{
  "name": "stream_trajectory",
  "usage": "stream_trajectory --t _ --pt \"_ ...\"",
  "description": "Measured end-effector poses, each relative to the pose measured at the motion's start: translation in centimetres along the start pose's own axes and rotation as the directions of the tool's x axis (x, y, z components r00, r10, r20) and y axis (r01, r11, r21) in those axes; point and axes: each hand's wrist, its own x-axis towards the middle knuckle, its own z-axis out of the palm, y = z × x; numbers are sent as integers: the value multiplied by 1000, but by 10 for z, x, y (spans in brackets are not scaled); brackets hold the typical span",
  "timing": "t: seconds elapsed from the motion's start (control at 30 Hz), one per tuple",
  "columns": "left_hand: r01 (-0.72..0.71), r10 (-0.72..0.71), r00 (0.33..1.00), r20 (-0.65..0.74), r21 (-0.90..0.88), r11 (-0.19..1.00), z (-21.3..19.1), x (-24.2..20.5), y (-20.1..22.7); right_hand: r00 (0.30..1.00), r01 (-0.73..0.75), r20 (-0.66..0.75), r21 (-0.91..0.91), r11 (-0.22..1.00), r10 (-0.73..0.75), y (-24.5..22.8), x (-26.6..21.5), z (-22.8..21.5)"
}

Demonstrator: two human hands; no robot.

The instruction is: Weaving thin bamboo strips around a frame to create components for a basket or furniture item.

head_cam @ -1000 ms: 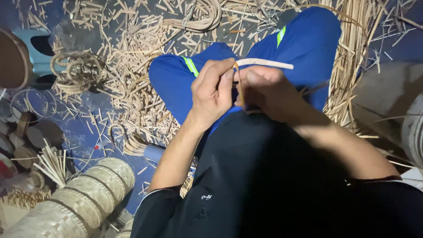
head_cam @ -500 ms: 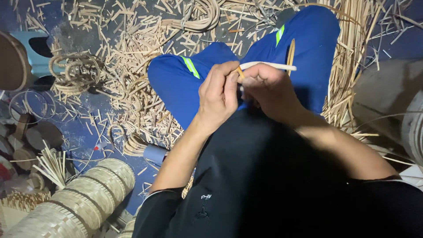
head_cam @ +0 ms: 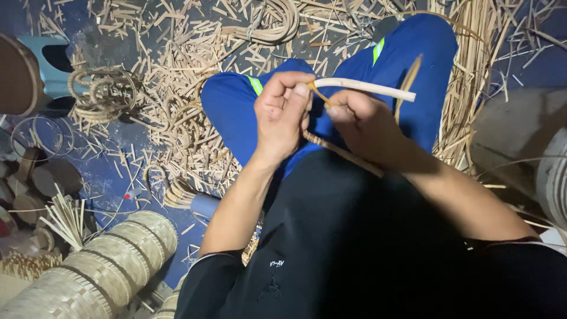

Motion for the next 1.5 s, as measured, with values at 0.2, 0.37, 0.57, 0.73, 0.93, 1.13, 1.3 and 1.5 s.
stream_trajectory --t 0.2,0.37,0.57,0.73,0.93,1.13,1.3,1.5 --pt "137 -122 987 105 -152 979 4 -8 6 901 410 68 -457 790 -428 33 26 -20" --pt "136 -172 959 224 169 976 2 1 25 843 536 178 -226 813 -507 -5 62 -74" --pt "-197 -16 943 333 595 779 18 9 81 693 709 378 -512 485 -614 -57 63 -104" --pt "-592 275 790 548 798 113 13 24 81 937 343 188 -354 870 -293 -38 42 -96" --pt "-583 392 713 581 803 -129 6 33 63 982 -41 173 -227 973 81 -6 34 -95" --pt "-515 462 763 453 857 10 3 34 51 990 -140 8 90 986 140 -26 21 -65" --pt "-488 500 768 400 871 53 4 33 45 990 -108 -96 -4 994 107 -20 14 -49" --pt "-472 514 755 407 882 -5 -1 32 38 926 159 -257 -397 904 -276 -30 21 -55"
